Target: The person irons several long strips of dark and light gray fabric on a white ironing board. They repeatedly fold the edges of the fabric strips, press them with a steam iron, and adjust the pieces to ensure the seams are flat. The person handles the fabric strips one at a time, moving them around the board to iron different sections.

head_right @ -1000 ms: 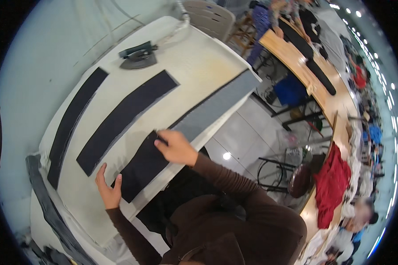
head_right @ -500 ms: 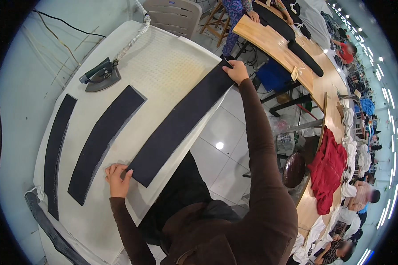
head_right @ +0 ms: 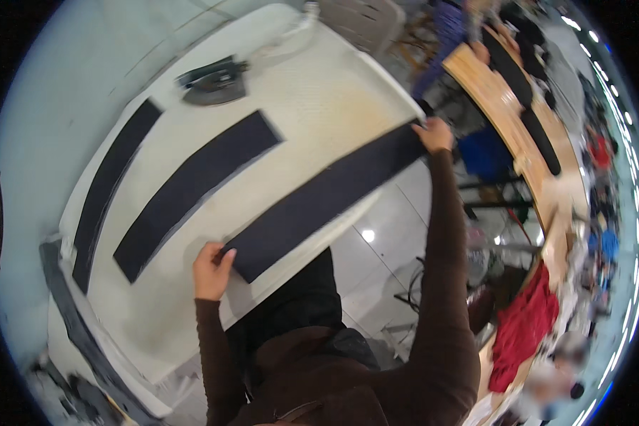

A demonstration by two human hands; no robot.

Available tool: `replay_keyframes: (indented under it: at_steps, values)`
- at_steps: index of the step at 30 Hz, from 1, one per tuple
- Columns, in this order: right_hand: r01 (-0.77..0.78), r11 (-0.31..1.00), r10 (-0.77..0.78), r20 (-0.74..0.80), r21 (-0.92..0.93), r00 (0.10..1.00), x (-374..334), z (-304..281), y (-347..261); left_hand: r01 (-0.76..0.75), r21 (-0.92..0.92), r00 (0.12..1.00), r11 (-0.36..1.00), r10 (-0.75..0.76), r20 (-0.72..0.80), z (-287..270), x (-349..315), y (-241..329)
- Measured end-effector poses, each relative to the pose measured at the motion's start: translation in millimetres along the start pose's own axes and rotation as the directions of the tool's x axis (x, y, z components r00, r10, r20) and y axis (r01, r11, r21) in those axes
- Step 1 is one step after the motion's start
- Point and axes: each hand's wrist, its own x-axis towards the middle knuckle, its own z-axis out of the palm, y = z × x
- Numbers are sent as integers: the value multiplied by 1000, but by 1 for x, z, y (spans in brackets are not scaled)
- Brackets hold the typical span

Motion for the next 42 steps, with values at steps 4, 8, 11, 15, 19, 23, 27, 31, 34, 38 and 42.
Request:
replay_keyframes:
  at_steps: [4, 8, 11, 15, 19, 23, 27, 31, 34, 38, 42]
  values:
    - [-13, 991, 3, 75, 135, 997, 24, -20, 46, 51, -328, 997, 943, -66, -37, 31, -1, -7]
    - [15, 991, -35, 145, 133, 989, 32, 1, 42, 58, -386, 982, 921, -122, -142, 22, -21, -1]
    - [-11, 980, -50, 302, 198, 952, 23, 20, 28, 56, -467, 969, 883, -162, -189, 16, -32, -3]
    - [77, 980, -121, 238, 186, 964, 44, -16, 57, 24, -588, 975, 809, -149, -166, 18, -21, 20]
    - [143, 955, -209, 249, 259, 946, 34, -28, 29, 18, -559, 973, 829, -143, -180, -3, -25, 12]
    - [-100, 731, -245, 397, 675, 884, -14, -36, -77, -20, -410, 914, 912, -149, -377, -94, -36, -8]
    - [-31, 650, -325, 315, 759, 892, -65, -66, -219, 25, -363, 859, 932, -206, -469, -210, -21, -16]
    - [-30, 654, -383, 365, 756, 849, -80, -6, -321, 22, -398, 834, 917, -237, -499, -283, 11, -95]
    - [19, 655, -439, 360, 756, 823, -101, 61, -366, 170, -319, 826, 932, -311, -469, -318, 20, -180]
    - [131, 745, -425, 314, 654, 849, -105, 92, -384, 177, -312, 786, 934, -324, -526, -302, 22, -217]
    - [181, 761, -429, 273, 623, 861, -103, 84, -378, 157, -307, 744, 939, -317, -588, -284, 15, -218]
